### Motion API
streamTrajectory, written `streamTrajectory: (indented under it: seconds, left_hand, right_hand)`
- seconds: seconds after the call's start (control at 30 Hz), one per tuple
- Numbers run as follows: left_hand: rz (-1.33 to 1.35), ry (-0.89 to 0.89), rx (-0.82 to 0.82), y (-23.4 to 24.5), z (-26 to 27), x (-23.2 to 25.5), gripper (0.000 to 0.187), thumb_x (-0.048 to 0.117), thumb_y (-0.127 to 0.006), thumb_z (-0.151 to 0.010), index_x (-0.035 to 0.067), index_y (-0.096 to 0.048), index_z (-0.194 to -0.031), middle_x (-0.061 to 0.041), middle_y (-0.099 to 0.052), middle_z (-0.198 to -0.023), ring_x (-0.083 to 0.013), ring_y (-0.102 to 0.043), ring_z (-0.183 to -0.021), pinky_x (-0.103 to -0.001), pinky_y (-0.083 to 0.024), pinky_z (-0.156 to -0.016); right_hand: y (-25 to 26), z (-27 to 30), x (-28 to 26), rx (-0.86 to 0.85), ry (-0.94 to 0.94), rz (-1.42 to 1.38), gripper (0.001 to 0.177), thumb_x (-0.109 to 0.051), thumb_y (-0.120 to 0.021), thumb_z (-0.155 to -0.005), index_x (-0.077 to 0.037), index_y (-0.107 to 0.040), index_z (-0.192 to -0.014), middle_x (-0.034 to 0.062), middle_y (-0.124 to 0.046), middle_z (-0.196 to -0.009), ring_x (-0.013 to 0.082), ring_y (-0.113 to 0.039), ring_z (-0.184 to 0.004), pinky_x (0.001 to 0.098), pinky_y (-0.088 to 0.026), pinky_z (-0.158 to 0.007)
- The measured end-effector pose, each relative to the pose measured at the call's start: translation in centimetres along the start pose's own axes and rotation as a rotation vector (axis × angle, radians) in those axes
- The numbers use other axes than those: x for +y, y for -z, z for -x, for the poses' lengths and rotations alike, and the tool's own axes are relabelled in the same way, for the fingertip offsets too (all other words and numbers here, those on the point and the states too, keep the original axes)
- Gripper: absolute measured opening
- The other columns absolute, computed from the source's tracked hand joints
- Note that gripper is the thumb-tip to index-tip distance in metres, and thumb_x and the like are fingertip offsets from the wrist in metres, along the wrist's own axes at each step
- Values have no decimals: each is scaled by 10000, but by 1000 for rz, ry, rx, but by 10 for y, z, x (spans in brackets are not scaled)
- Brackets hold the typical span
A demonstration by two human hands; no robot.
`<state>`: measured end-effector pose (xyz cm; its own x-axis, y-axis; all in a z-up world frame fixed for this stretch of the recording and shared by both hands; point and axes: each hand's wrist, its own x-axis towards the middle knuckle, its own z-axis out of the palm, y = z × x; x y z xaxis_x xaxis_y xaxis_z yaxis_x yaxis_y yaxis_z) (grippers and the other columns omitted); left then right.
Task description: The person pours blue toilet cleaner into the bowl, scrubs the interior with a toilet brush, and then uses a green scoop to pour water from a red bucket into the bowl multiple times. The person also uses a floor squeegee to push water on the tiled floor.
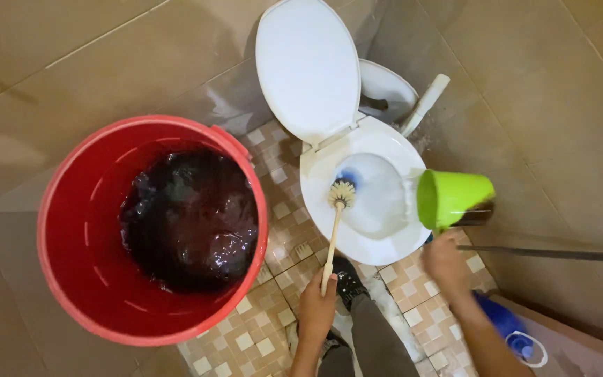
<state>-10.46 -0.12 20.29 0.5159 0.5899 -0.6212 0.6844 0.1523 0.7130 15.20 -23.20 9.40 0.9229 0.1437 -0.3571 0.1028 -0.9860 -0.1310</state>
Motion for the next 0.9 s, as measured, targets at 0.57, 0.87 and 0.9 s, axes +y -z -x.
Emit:
streamTrajectory:
  seconds: [0.57, 0.87, 0.9]
  left_hand:
    - [-25, 77, -28, 0, 10, 3, 475, 430, -583, -971, 106, -665, -1309, -161, -777, -1038, -290, -743, -969, -375, -546, -860]
    - [45, 146, -91, 9, 31, -28, 478, 441, -580, -978, 85, -700, -1274, -146, -701, -829, -218, -616, -730, -368, -502, -707]
    - [46, 144, -89, 11, 32, -38, 478, 441, -580, -978, 85, -700, -1274, -146, -701, -829, -218, -616, -730, -368, -502, -707]
  right_hand:
    - [-1, 34, -77, 270, 401, -454, 427, -93, -568, -964, 58, -326, -1282, 306, -460, -1174, 393, -557, -970, 529, -513, -820]
    - [36, 58, -8, -386, -298, -1884, 388, -446, -386, -1141, -63, -415, -1084, 28, -505, -753, 66, -416, -541, 211, -393, -441]
    - [43, 68, -12, -387, -294, -1885, 388, -446, -386, -1141, -63, -415, -1084, 28, -505, -753, 66, -416, -541, 211, -393, -441]
